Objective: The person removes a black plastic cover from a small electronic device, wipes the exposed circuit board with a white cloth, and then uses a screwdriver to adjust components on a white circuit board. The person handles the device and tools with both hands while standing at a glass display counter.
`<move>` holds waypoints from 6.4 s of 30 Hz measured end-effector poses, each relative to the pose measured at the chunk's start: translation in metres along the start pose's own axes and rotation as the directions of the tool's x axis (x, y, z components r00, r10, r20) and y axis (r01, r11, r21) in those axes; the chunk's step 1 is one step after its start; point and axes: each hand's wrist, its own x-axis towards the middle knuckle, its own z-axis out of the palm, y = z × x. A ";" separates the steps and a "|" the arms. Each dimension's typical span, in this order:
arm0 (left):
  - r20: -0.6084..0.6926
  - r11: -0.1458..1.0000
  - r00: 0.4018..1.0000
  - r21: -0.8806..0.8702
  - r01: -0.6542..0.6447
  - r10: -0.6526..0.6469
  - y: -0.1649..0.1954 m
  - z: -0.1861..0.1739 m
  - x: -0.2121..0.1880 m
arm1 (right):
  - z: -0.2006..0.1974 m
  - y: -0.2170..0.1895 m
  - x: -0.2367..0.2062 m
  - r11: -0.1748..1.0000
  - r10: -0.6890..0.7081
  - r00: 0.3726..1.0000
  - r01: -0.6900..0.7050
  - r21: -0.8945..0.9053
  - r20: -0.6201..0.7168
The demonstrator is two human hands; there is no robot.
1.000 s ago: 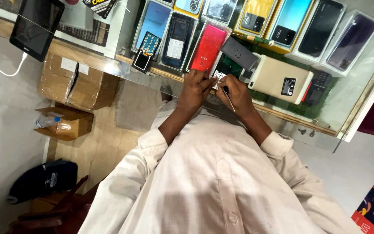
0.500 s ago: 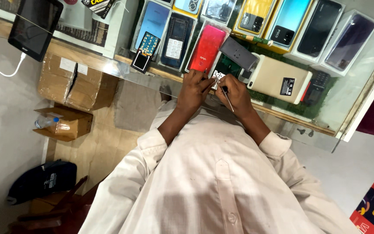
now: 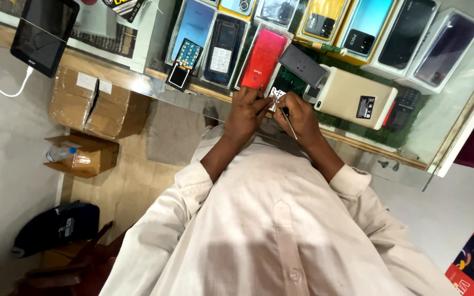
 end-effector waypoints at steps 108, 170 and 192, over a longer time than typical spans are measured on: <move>0.061 0.807 0.935 -0.487 0.334 -0.350 0.021 -0.012 0.000 | -0.049 0.042 -0.063 0.797 0.489 0.807 -0.567 -0.205 -0.332; 0.485 0.651 0.804 -0.493 0.577 -0.345 0.163 -0.133 0.045 | -0.116 -0.111 -0.039 0.732 0.558 0.828 -0.520 0.440 0.049; 0.390 0.859 0.893 -0.355 0.370 -0.224 0.138 -0.155 0.053 | -0.101 -0.105 -0.025 0.696 0.584 0.812 -0.511 0.504 0.016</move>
